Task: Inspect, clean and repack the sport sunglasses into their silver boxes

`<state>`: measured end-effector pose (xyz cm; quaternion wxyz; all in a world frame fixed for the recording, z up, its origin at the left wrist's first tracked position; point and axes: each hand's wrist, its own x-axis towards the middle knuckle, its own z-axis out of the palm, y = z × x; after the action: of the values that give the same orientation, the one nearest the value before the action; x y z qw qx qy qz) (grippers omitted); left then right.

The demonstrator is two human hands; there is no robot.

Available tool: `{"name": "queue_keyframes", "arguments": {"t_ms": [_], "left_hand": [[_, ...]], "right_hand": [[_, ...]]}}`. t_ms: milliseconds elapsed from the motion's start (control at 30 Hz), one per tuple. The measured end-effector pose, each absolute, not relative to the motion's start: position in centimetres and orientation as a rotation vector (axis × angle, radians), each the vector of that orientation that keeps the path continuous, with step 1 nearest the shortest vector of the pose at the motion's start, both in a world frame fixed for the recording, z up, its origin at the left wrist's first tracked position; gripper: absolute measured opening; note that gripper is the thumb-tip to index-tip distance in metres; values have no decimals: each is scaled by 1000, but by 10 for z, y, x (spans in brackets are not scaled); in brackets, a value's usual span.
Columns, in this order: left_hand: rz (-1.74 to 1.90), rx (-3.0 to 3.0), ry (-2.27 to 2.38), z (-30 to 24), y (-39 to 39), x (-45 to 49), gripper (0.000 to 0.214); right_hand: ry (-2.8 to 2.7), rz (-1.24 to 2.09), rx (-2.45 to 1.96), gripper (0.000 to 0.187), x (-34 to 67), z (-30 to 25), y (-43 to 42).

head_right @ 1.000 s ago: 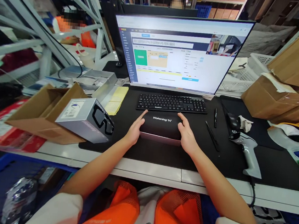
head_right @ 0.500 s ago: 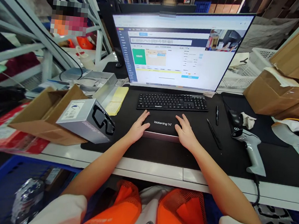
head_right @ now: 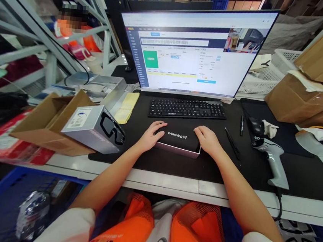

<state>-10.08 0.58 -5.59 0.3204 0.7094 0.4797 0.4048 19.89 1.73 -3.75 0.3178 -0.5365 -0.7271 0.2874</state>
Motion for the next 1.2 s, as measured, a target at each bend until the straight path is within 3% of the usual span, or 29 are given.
{"name": "queue_keyframes", "arguments": {"t_ms": [133, 267, 400, 767, 900, 1000, 1100, 1200], "left_hand": [[1058, 1898, 1261, -57, 5, -100, 38], [1044, 1942, 1254, -55, 2, -101, 39], [1035, 1958, 1262, -54, 1, -100, 40], [959, 2005, 1366, -47, -1, -97, 46], [915, 2129, 1483, -40, -10, -85, 46], [1137, 2382, 1571, -22, -32, -82, 36], [1616, 2596, 1558, 3, -68, -102, 32], [2114, 2236, 2081, 16, -94, -144, 37]], "right_hand": [[-1962, 1014, -1353, 41, 214, -33, 17], [-1857, 1453, -1293, 76, 225, -28, 14], [-1778, 1555, -1276, 82, 220, -31, 11], [-2274, 921, -1541, 68, 200, 0, 5], [-2657, 317, -1507, 90, 154, 1, -3], [-2763, 32, -1445, 97, 134, -7, -6], [-2784, -69, -1416, 96, 133, -12, -6], [-2762, -111, -1414, 92, 138, -14, -8]]}}
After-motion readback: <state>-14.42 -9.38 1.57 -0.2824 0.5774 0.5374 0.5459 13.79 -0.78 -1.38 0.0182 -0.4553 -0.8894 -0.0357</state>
